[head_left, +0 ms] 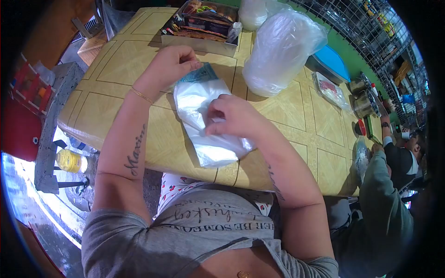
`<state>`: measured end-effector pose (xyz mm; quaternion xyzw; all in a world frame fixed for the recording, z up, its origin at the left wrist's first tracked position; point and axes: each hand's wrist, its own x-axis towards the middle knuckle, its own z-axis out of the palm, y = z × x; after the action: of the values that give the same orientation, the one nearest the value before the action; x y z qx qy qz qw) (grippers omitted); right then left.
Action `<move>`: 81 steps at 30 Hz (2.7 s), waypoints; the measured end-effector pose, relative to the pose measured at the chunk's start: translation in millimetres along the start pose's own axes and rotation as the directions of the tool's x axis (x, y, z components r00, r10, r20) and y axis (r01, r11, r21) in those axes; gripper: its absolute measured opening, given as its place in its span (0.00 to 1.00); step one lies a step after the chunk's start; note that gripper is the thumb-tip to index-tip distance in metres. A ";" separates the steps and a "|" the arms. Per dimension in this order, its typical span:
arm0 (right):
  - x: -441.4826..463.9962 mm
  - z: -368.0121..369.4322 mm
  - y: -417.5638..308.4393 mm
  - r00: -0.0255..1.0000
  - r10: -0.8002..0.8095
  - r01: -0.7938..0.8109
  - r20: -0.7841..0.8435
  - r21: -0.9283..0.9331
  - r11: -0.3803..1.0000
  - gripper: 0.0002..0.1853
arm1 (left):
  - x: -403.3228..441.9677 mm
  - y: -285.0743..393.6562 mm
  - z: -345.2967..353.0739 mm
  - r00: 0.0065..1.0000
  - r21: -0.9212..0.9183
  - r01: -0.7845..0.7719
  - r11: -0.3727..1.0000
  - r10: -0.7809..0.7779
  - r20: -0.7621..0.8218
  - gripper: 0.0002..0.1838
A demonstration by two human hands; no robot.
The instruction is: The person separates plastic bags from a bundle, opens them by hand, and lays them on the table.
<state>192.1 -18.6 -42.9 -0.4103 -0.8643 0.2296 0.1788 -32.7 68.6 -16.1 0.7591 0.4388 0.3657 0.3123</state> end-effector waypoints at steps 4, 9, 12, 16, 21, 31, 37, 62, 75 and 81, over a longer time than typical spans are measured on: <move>4.7 15.9 -2.5 1.000 -0.003 -0.003 -0.031 -0.208 0.978 0.22 | -4.1 4.0 9.0 0.999 -0.090 -0.005 0.996 0.009 0.046 0.05; -3.8 15.2 -15.2 0.991 0.100 -0.120 -0.084 -0.288 0.950 0.29 | -1.5 10.2 14.2 0.993 -0.054 -0.062 0.997 0.067 0.099 0.04; -5.4 9.9 -16.1 0.995 0.092 -0.100 -0.050 -0.212 0.972 0.29 | 2.0 5.0 14.6 0.989 -0.041 -0.022 0.999 0.028 0.144 0.04; -1.2 27.8 -3.6 0.990 -0.086 0.089 -0.109 0.028 0.996 0.26 | 4.5 -2.8 17.7 0.991 -0.094 -0.016 0.995 0.029 0.131 0.04; -0.7 -5.0 -19.0 0.963 0.056 -0.249 0.262 0.800 0.546 0.21 | 5.3 -8.4 15.5 0.996 -0.096 0.016 0.995 -0.008 0.085 0.04; -2.5 18.4 0.5 0.987 0.105 -0.111 -0.119 -0.046 0.993 0.15 | 3.4 3.5 23.2 0.985 -0.022 -0.046 0.999 0.049 0.165 0.03; 13.4 32.5 27.1 0.927 0.145 -0.146 -0.346 0.021 0.989 0.10 | 0.0 10.3 20.8 0.988 -0.017 -0.037 0.999 0.039 0.149 0.04; -3.7 -12.7 19.2 0.845 0.477 0.019 -0.243 0.904 0.428 0.06 | -12.0 30.9 49.7 0.918 -0.027 -0.394 0.919 0.392 -0.057 0.04; -14.7 -45.9 15.2 0.892 0.379 0.091 -0.248 0.917 0.388 0.09 | -12.4 35.2 35.5 0.943 0.023 -0.320 0.947 0.320 -0.093 0.09; -12.6 -41.0 8.0 0.843 0.437 0.125 -0.313 0.905 0.407 0.15 | -15.7 38.3 35.8 0.944 -0.021 -0.319 0.947 0.316 -0.096 0.15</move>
<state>225.0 -13.8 -14.7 -0.3761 -0.4784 0.5558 0.5664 8.3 33.0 -9.3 0.7965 0.3179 0.4534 0.2427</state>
